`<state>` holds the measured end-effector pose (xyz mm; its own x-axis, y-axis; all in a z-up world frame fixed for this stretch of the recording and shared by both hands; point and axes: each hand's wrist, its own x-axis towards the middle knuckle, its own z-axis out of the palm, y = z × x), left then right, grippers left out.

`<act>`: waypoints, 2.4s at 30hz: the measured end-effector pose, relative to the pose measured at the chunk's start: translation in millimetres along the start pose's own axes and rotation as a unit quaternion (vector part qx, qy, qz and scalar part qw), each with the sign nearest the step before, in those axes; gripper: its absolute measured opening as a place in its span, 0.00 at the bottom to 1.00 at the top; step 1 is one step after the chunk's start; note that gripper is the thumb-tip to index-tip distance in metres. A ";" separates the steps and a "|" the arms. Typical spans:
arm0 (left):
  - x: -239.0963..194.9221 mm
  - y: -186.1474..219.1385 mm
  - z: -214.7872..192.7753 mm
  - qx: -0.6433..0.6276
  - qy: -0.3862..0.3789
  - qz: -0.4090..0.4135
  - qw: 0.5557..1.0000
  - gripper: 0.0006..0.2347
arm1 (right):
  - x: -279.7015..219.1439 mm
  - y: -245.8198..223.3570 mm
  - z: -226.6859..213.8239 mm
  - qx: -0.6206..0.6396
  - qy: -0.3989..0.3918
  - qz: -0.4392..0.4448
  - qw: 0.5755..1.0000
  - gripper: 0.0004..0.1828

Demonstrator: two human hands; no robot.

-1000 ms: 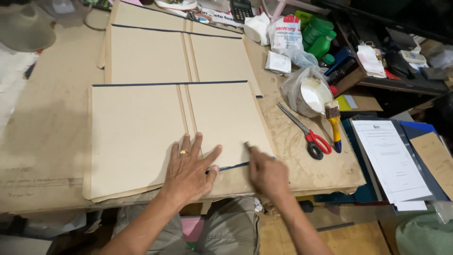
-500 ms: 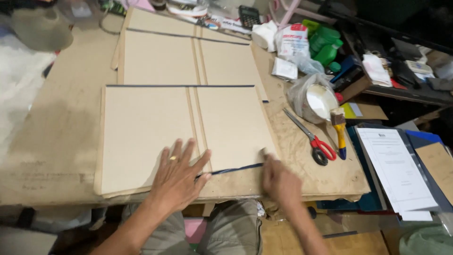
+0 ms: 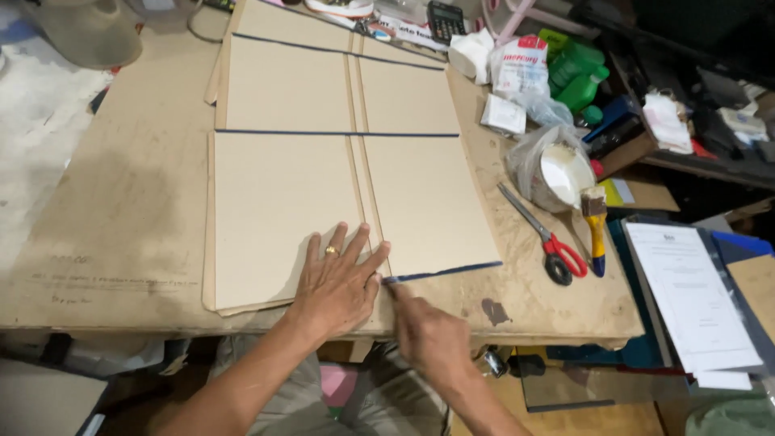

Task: Applying adhesive to cardboard folders and attaching blue covers, then smoothing them for a clean finish.

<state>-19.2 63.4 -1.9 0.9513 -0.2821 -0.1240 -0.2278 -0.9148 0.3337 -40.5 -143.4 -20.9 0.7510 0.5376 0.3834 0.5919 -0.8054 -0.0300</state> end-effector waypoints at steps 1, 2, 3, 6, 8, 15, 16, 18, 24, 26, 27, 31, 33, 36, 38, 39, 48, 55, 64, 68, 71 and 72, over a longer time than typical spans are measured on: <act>-0.5 0.3 -2.9 0.011 -0.018 -0.001 1.000 0.27 | 7.2 -8.5 -2.4 0.026 -0.004 0.005 1.000 0.16; -1.4 1.4 -6.5 0.022 -0.036 -0.001 0.999 0.27 | 14.3 -16.7 -6.0 0.052 -0.008 0.009 0.999 0.13; -3.1 -0.9 -9.9 0.024 -0.034 -0.001 0.999 0.27 | 21.3 -10.1 -11.3 0.052 -0.005 0.009 0.999 0.13; -12.7 -9.6 -16.4 -0.016 -0.063 0.020 0.998 0.28 | 30.0 9.2 -22.2 0.025 -0.021 0.096 0.995 0.23; -19.7 -21.1 -10.3 0.064 -0.023 -0.011 0.998 0.35 | 21.5 25.4 -14.2 0.020 -0.041 0.139 0.989 0.12; -24.0 -10.3 -33.6 0.041 -0.083 -0.046 0.995 0.29 | 28.0 -22.5 -7.6 0.073 0.000 -0.003 0.997 0.23; -24.6 -10.3 -37.5 0.042 -0.099 -0.051 0.993 0.28 | 33.9 -13.3 -5.9 0.032 -0.007 0.032 0.999 0.16; -25.8 -11.4 -41.5 0.044 -0.111 -0.055 0.991 0.28 | 33.1 -10.1 -3.9 -0.011 -0.012 0.064 0.998 0.12; -31.8 -24.8 -33.5 0.078 -0.047 -0.009 0.996 0.26 | 15.3 -41.8 -0.7 0.031 -0.036 -0.001 0.999 0.18; -42.4 -34.5 -44.1 0.020 -0.096 0.008 0.995 0.35 | 38.7 -29.6 -14.8 0.021 -0.003 0.050 0.998 0.20; -48.1 -39.5 -46.7 0.022 -0.094 0.007 0.995 0.35 | 34.5 -20.9 -11.9 0.022 -0.001 0.049 0.999 0.20; -52.4 -53.1 -33.3 0.041 -0.059 -0.048 0.996 0.30 | 17.0 -36.5 -5.4 0.062 -0.054 0.055 0.995 0.16; -47.1 -53.5 -30.8 0.050 -0.032 -0.030 0.998 0.29 | 18.6 -57.0 -4.1 0.095 -0.030 0.010 0.995 0.21; -47.2 -45.2 -48.0 0.047 -0.071 -0.035 0.996 0.27 | 36.3 -56.0 0.1 0.014 -0.020 0.007 1.000 0.17; -56.4 -37.9 -69.6 -0.011 -0.080 -0.043 0.996 0.26 | 53.7 -41.3 0.2 -0.012 -0.030 0.131 0.991 0.23; -55.6 -38.4 -67.4 -0.012 -0.077 -0.045 0.996 0.26 | 49.0 -35.8 4.5 -0.013 -0.028 0.128 0.991 0.23; -63.4 -79.0 -26.2 0.015 0.060 0.033 0.998 0.29 | 42.8 -54.8 4.7 0.035 -0.016 -0.010 0.999 0.26; -73.7 -115.8 27.0 0.096 0.194 0.015 0.976 0.26 | 27.9 -89.9 13.0 0.023 -0.081 0.019 0.996 0.26; -77.4 -107.2 13.0 0.039 0.177 0.006 0.983 0.24 | 45.1 -79.4 1.1 0.034 -0.128 0.082 0.988 0.26; -90.3 -106.3 -18.9 0.018 0.072 0.015 0.997 0.25 | 35.6 -122.8 19.0 0.006 -0.045 -0.040 0.998 0.13; -111.6 -128.4 -29.2 0.068 0.069 0.001 0.995 0.32 | 53.8 -80.5 7.2 0.050 -0.125 0.098 0.986 0.26; -115.8 -136.6 -20.8 0.070 0.071 -0.001 0.995 0.32 | 55.6 -77.0 8.1 0.051 -0.122 0.095 0.987 0.26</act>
<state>-93.9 227.0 -13.7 0.9694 -0.2452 0.0119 -0.2427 -0.9497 0.1981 -41.8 -49.4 -4.8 0.8924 0.4326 0.1284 0.4498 -0.8754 -0.1771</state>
